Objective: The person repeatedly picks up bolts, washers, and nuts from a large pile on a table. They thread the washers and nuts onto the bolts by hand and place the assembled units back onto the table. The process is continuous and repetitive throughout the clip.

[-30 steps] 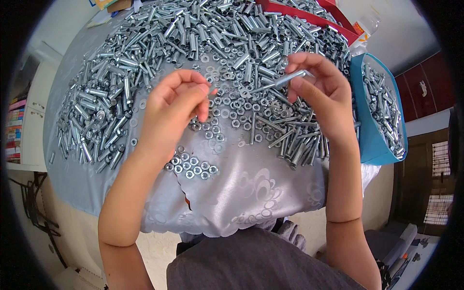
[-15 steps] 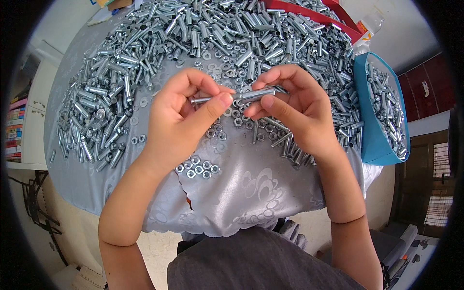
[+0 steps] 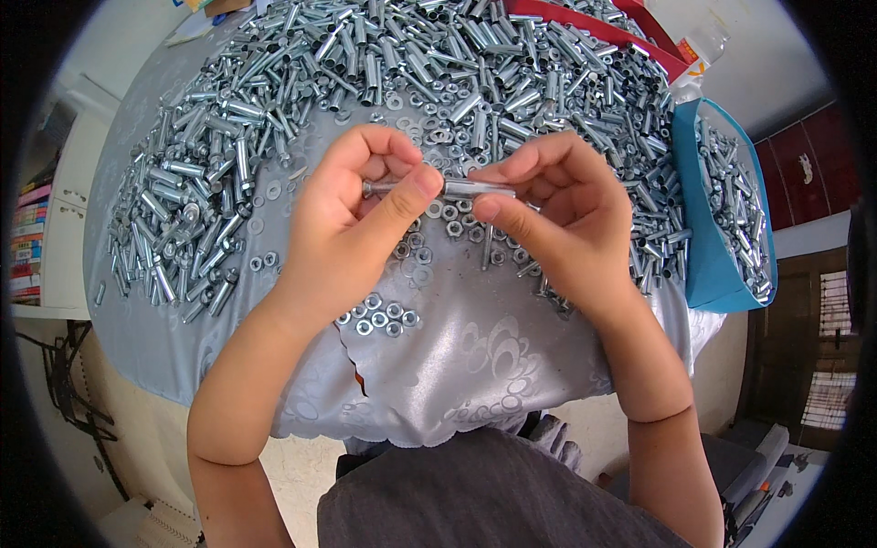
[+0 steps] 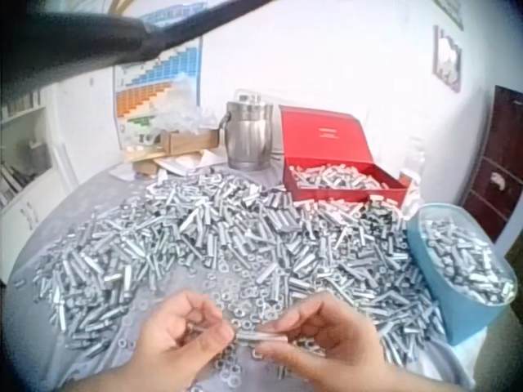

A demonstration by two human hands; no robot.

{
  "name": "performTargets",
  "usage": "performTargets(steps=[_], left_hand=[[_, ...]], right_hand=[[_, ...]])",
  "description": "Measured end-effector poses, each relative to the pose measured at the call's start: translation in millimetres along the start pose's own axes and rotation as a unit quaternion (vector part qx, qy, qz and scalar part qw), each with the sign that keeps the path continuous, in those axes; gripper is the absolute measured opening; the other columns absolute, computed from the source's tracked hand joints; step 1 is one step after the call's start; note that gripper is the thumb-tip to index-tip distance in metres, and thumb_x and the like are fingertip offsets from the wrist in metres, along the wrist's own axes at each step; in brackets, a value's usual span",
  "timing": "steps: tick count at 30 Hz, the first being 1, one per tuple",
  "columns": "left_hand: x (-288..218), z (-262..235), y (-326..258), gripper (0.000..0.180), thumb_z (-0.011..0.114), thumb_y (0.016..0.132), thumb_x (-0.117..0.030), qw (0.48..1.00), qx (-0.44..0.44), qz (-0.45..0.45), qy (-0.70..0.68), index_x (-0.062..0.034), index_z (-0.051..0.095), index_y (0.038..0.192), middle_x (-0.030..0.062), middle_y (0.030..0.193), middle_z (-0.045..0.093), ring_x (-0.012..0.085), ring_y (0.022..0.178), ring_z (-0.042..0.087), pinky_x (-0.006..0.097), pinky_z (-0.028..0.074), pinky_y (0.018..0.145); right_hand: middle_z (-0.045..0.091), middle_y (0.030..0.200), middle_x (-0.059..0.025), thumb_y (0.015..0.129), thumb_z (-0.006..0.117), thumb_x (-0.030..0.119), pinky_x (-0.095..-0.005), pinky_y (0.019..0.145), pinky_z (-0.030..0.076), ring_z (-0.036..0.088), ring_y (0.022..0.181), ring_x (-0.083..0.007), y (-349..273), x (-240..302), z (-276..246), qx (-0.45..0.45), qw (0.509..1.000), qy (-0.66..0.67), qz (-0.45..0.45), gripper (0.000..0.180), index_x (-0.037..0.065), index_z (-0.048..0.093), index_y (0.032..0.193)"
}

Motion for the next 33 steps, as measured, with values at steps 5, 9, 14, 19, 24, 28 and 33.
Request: performTargets(steps=[5,9,14,19,24,28,33], left_hand=[[1,3,-3,0.019,0.056,0.086,-0.015,0.999,0.038,-0.020,0.017,-0.0042,0.047,0.098,-0.0009,0.086,0.051,0.0005,0.073,0.044,0.014,0.035,0.061],[4,7,-5,0.023,0.055,0.086,-0.016,0.997,0.048,-0.055,-0.008,-0.0032,0.046,0.103,-0.0005,0.086,0.051,0.0006,0.073,0.043,0.015,0.035,0.061],[7,10,-5,0.029,0.055,0.086,-0.018,0.991,0.094,-0.093,-0.002,-0.0018,0.044,0.108,0.0001,0.087,0.051,0.0016,0.074,0.043,0.016,0.035,0.063],[7,11,-7,0.034,0.053,0.087,-0.025,0.994,0.057,-0.096,-0.003,-0.0011,0.043,0.108,0.0001,0.081,0.050,0.0028,0.070,0.043,0.017,0.034,0.060],[9,17,-8,0.037,0.048,0.089,-0.033,0.988,0.081,-0.120,-0.047,-0.0005,0.043,0.107,-0.0020,0.075,0.045,0.0036,0.064,0.039,0.018,0.031,0.056],[16,11,-7,0.049,0.045,0.087,-0.044,0.983,0.109,-0.145,0.006,-0.0013,0.038,0.111,0.0046,0.099,0.050,0.0071,0.066,0.038,0.020,0.032,0.060],[16,15,-9,0.052,0.044,0.086,-0.046,0.983,0.098,-0.150,0.037,-0.0017,0.038,0.111,0.0039,0.096,0.048,0.0068,0.066,0.036,0.019,0.031,0.059]], right_hand=[[0.060,0.088,-0.0082,0.072,0.067,-0.002,-0.0208,0.064,0.043,0.055,0.076,-0.0089,-2,12,3,0.029,0.984,-0.160,-0.076,0.025,0.001,0.049,0.090],[0.062,0.089,-0.0090,0.071,0.068,-0.003,-0.0199,0.063,0.041,0.055,0.076,-0.0076,-3,12,1,0.038,0.978,-0.195,-0.062,0.026,0.001,0.049,0.089],[0.057,0.078,-0.0022,0.071,0.070,0.004,-0.0196,0.059,0.043,0.052,0.068,-0.0071,-1,9,-2,0.013,0.986,-0.151,-0.066,0.022,0.002,0.054,0.085],[0.057,0.079,-0.0028,0.073,0.068,0.003,-0.0212,0.064,0.045,0.055,0.072,-0.0081,-1,8,5,0.031,0.990,-0.124,-0.065,0.019,0.001,0.054,0.085],[0.057,0.081,-0.0035,0.075,0.066,0.002,-0.0223,0.066,0.047,0.056,0.074,-0.0087,0,6,1,0.020,0.994,-0.077,-0.075,0.016,0.001,0.053,0.085],[0.058,0.084,-0.0062,0.076,0.064,-0.001,-0.0235,0.070,0.047,0.057,0.079,-0.0111,-1,3,5,0.039,0.997,-0.063,-0.035,0.016,0.000,0.052,0.086],[0.060,0.089,-0.0108,0.075,0.063,-0.005,-0.0266,0.077,0.047,0.058,0.086,-0.0146,0,-2,8,0.046,0.999,-0.016,0.005,0.018,-0.002,0.050,0.087]])
Point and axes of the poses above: each hand's wrist, its own y-axis towards the middle knuckle, its own z-axis out of the palm, x = y × z, the point moved 7 cm from there along y, towards the middle knuckle
